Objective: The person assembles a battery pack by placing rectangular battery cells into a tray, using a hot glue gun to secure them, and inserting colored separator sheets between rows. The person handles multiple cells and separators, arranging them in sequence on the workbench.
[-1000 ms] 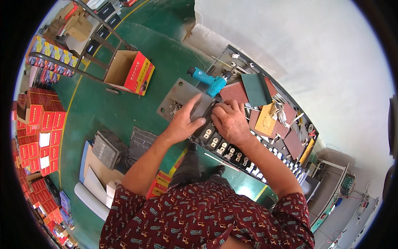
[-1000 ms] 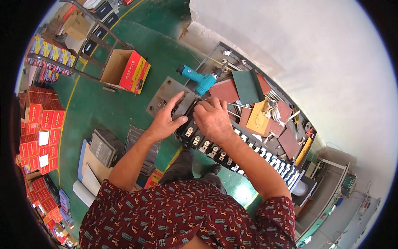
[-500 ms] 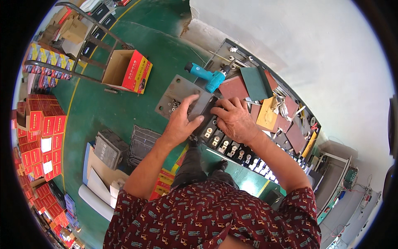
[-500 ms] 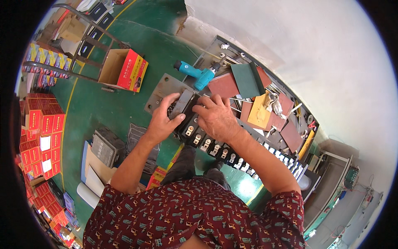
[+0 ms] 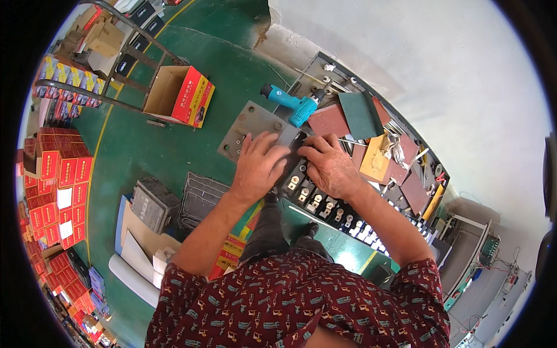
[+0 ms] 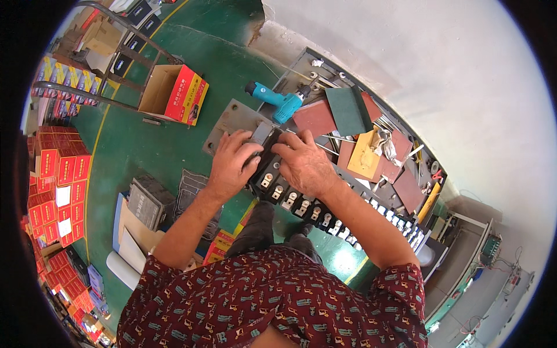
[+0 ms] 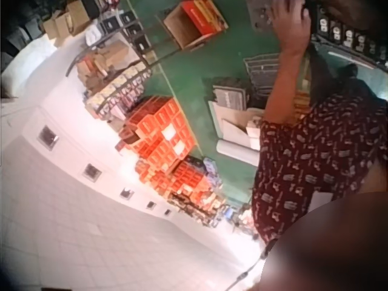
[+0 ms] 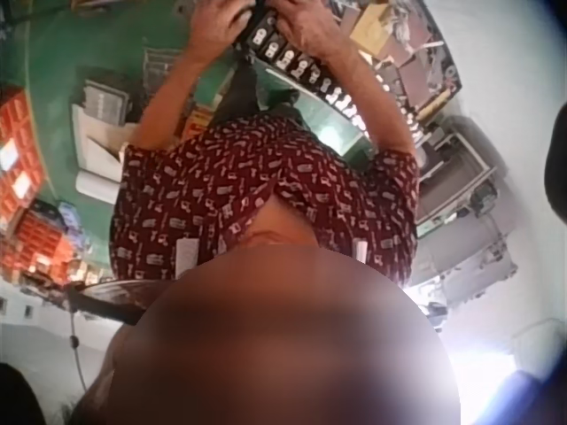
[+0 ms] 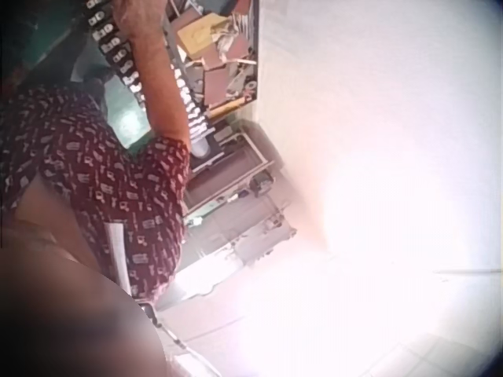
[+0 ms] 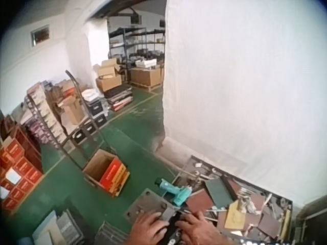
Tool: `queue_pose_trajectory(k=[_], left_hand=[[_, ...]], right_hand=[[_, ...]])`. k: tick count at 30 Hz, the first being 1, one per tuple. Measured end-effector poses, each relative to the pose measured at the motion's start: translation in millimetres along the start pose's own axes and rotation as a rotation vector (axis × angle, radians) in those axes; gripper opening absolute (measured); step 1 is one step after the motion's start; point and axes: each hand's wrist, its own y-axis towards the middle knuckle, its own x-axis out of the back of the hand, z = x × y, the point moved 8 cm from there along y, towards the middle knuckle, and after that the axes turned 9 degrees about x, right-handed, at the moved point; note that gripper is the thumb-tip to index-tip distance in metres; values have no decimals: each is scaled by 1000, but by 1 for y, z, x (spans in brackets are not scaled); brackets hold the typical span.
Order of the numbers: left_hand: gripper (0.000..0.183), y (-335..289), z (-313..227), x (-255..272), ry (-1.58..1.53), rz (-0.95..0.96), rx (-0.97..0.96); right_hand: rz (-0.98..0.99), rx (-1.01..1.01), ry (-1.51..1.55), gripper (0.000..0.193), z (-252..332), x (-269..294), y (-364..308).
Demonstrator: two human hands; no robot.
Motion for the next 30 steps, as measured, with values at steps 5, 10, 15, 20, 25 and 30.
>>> queue_pose_trajectory(k=[5, 10, 15, 20, 25, 30], left_hand=[[42, 11, -23, -2, 266, 107, -81], [45, 14, -27, 2, 268, 178, -78], [42, 12, -34, 2, 249, 111, -136], [31, 7, -33, 3, 207, 137, -156], [23, 1, -33, 2, 117, 160, -120], [24, -4, -25, 6, -59, 55, -105]], right_hand=[[-37, 2, -39, 43, 4, 0, 0], [-65, -36, -21, 40, 6, 0, 1], [-112, 54, -29, 41, 3, -2, -1], [-178, 51, 151, 47, -1, 7, -5], [-315, -43, 252, 54, -13, 15, -20], [-155, -363, 177, 62, -25, 3, -38]])
